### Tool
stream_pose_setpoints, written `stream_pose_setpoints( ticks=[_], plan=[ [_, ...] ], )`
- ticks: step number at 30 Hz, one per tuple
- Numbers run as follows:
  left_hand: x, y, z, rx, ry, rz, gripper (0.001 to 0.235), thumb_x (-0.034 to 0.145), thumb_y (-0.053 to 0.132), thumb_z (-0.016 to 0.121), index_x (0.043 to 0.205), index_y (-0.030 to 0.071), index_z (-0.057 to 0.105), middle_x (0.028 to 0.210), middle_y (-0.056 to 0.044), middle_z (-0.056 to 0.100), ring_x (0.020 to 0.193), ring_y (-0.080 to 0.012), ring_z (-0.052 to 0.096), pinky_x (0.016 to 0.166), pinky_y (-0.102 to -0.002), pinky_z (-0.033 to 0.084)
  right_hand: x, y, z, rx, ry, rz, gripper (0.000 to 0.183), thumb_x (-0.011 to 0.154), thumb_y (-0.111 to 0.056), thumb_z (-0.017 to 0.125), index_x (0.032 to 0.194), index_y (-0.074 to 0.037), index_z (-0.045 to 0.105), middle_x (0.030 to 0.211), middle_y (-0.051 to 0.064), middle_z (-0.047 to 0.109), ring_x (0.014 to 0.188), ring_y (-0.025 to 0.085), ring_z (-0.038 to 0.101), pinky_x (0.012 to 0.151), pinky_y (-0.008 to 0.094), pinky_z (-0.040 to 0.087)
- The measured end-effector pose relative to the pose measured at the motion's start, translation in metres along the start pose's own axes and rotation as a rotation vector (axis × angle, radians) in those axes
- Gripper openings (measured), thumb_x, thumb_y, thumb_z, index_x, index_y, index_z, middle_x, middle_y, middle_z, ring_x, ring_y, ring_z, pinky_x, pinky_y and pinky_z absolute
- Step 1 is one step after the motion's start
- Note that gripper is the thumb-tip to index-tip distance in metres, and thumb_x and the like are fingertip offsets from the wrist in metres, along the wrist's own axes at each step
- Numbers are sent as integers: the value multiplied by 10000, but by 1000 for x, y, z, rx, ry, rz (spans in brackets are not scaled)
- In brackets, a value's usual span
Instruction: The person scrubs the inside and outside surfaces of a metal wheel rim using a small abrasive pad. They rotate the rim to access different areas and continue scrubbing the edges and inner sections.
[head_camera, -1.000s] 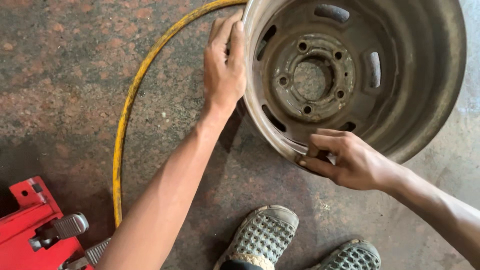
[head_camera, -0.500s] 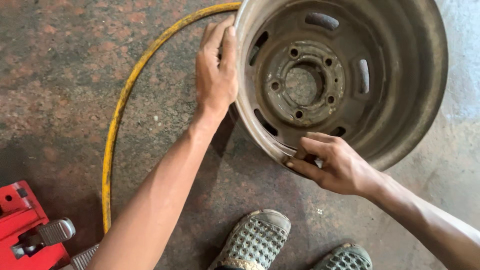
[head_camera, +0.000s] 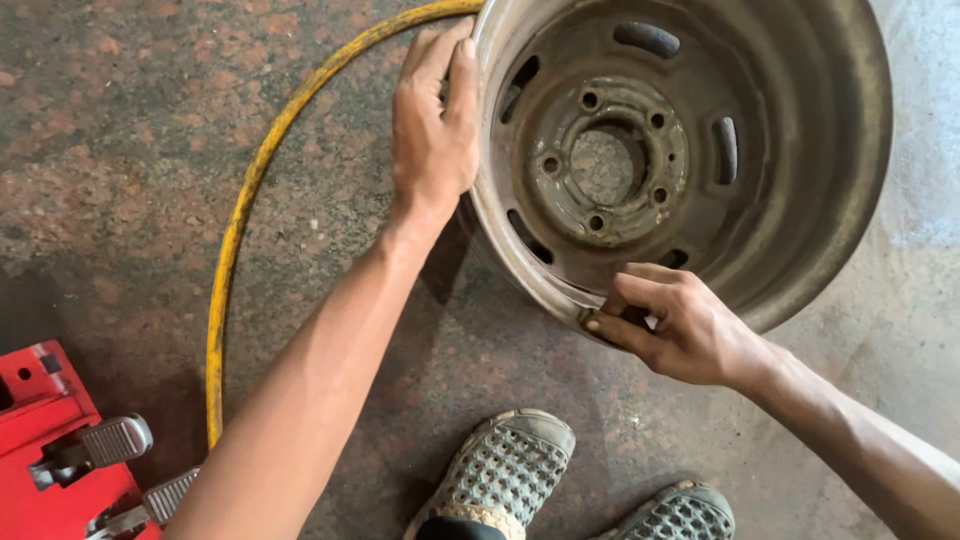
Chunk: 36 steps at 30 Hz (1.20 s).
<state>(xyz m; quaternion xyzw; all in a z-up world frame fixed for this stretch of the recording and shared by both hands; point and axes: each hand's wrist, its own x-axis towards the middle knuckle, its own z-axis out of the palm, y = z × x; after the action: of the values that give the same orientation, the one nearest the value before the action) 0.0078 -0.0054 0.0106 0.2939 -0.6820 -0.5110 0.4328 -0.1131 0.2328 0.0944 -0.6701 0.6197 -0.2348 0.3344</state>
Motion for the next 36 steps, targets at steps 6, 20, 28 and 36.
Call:
stream_pose_setpoints(
  ticks=[6,20,28,36],
  plan=[
    [6,6,-8,182,53,171,293,1125,157,501,1280,-26,670,1208,-125,689,1168,-253,661,1048,-391,516,79,-13,41,96,355,203,288,968,-212,720,836,-33,536,682,92,569,582,195,544,523,378,443],
    [10,5,-14,184,-52,178,336,1104,137,490,1378,-14,614,1347,-181,661,1276,-307,642,1104,-415,510,72,-19,42,137,365,190,274,947,-210,721,851,-12,557,699,112,628,583,181,588,530,365,473],
    [61,-18,-37,434,-395,650,411,1181,172,541,1488,-56,389,1345,-280,636,1153,-348,670,972,-434,552,-12,-3,-1,62,-66,279,291,922,-255,706,787,-47,555,591,84,599,486,196,592,487,387,474],
    [55,-6,-17,439,-518,25,555,1074,232,337,1569,-8,273,752,-60,648,336,-69,385,264,-237,369,-69,19,3,-185,161,228,140,824,-159,735,819,-65,631,662,87,669,590,246,691,539,408,529]
  ],
)
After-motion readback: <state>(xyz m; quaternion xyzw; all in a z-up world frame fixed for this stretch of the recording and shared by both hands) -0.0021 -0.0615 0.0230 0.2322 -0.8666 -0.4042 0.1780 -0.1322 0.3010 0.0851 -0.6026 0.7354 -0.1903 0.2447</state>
